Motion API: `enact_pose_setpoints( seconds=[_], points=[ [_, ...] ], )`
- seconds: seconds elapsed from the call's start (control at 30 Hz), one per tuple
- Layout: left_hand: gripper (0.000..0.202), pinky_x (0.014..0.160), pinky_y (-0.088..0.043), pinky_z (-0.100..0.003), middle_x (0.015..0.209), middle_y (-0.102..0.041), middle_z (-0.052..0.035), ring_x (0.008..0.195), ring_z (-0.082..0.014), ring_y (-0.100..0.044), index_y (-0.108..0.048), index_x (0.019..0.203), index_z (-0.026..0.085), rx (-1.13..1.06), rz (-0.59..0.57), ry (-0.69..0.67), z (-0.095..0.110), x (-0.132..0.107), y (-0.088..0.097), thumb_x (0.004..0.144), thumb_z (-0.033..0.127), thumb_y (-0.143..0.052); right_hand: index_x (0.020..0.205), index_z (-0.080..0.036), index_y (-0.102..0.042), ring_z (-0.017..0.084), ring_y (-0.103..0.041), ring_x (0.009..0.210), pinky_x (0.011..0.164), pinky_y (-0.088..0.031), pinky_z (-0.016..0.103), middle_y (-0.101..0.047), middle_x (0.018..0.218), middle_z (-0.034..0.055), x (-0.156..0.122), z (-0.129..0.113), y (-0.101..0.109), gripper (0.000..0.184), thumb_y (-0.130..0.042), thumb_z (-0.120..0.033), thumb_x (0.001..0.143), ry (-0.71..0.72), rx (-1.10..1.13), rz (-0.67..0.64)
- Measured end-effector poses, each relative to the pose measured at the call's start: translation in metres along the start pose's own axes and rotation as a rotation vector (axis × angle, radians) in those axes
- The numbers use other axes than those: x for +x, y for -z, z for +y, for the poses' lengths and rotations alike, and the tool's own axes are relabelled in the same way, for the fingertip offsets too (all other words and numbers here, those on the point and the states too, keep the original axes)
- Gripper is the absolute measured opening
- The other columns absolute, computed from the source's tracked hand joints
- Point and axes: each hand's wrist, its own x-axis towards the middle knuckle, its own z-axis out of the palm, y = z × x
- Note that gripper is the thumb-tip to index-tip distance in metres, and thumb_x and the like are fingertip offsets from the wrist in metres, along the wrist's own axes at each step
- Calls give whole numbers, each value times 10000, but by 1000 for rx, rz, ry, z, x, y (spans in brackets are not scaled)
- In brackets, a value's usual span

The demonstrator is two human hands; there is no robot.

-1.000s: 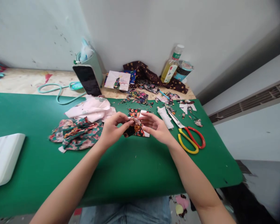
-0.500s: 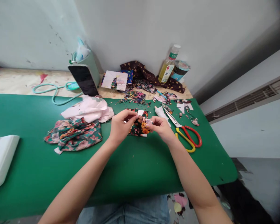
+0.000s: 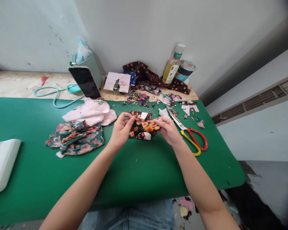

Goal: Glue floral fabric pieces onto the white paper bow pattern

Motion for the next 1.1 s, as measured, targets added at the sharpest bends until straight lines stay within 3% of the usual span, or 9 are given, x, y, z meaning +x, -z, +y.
enact_pose_setpoints(
  seconds=[0.07, 0.17, 0.3, 0.43, 0.57, 0.77, 0.87, 0.97, 1.1],
  points=[
    [449, 377, -304, -165, 565, -499, 97, 398, -52, -407, -455, 863, 229, -28, -11, 55, 0, 0, 0, 737, 567, -723, 624, -221, -543, 164, -614, 698, 690, -517, 293, -651, 692, 2, 0, 0, 0, 382, -780, -519, 660, -29, -29, 31],
    [465, 353, -288, -155, 539, -481, 108, 378, -51, -397, -445, 873, 234, -64, 10, 81, -2, 1, 3, 721, 566, -733, 685, -219, -610, 146, -586, 647, 610, -503, 268, -643, 702, 2, 0, 0, 2, 387, -773, -568, 644, -47, -44, 57],
    [443, 364, -298, -117, 565, -496, 100, 410, -28, -400, -485, 854, 210, -65, 84, 74, -4, 5, 7, 699, 509, -773, 785, -234, -700, 162, -637, 789, 738, -534, 287, -707, 839, 6, 1, -2, 4, 298, -838, -412, 590, 31, -51, 85],
    [437, 480, -481, -134, 743, -574, 51, 604, -58, -564, -514, 834, 188, -59, 143, 58, 0, 7, 9, 646, 437, -820, 894, -248, -707, 184, -662, 963, 918, -524, 331, -732, 967, 5, 4, -2, 9, 346, -838, -271, 574, 143, -69, 133],
    [450, 527, -552, -181, 817, -609, 23, 673, -88, -621, -523, 877, 181, -88, 118, 51, 6, 5, 11, 633, 395, -834, 1112, -274, -646, 212, -701, 932, 912, -559, 397, -750, 980, 9, 7, -3, 15, 561, -836, -257, 585, 121, -40, 199],
    [445, 586, -607, -233, 801, -623, 22, 678, -104, -657, -589, 890, 158, -91, 22, 64, 10, 4, 13, 580, 298, -875, 1118, -283, -630, 220, -696, 1012, 944, -556, 404, -752, 1038, 12, 10, -5, 21, 524, -821, -308, 631, 187, -41, 255],
    [453, 586, -609, -245, 799, -663, -3, 652, -117, -673, -630, 901, 142, -80, -42, 181, 11, 1, 10, 552, 271, -888, 1127, -290, -624, 231, -687, 1042, 936, -555, 411, -749, 1061, 20, 12, -4, 25, 492, -793, -360, 670, 216, -82, 255],
    [476, 552, -595, -252, 807, -709, -50, 613, -139, -684, -666, 894, 124, -104, -153, 398, 10, -8, -1, 508, 258, -909, 1050, -266, -645, 246, -696, 1010, 897, -565, 419, -752, 1045, 44, 14, -5, 29, 417, -778, -416, 684, 194, -108, 278],
    [419, 578, -584, -240, 763, -698, -60, 677, -182, -724, -635, 710, 110, -160, -347, 610, 2, -32, -26, 508, 340, -921, 930, -252, -662, 225, -703, 970, 890, -555, 381, -757, 993, 35, 11, -8, 34, 325, -799, -390, 669, 197, -161, 276]
  ],
)
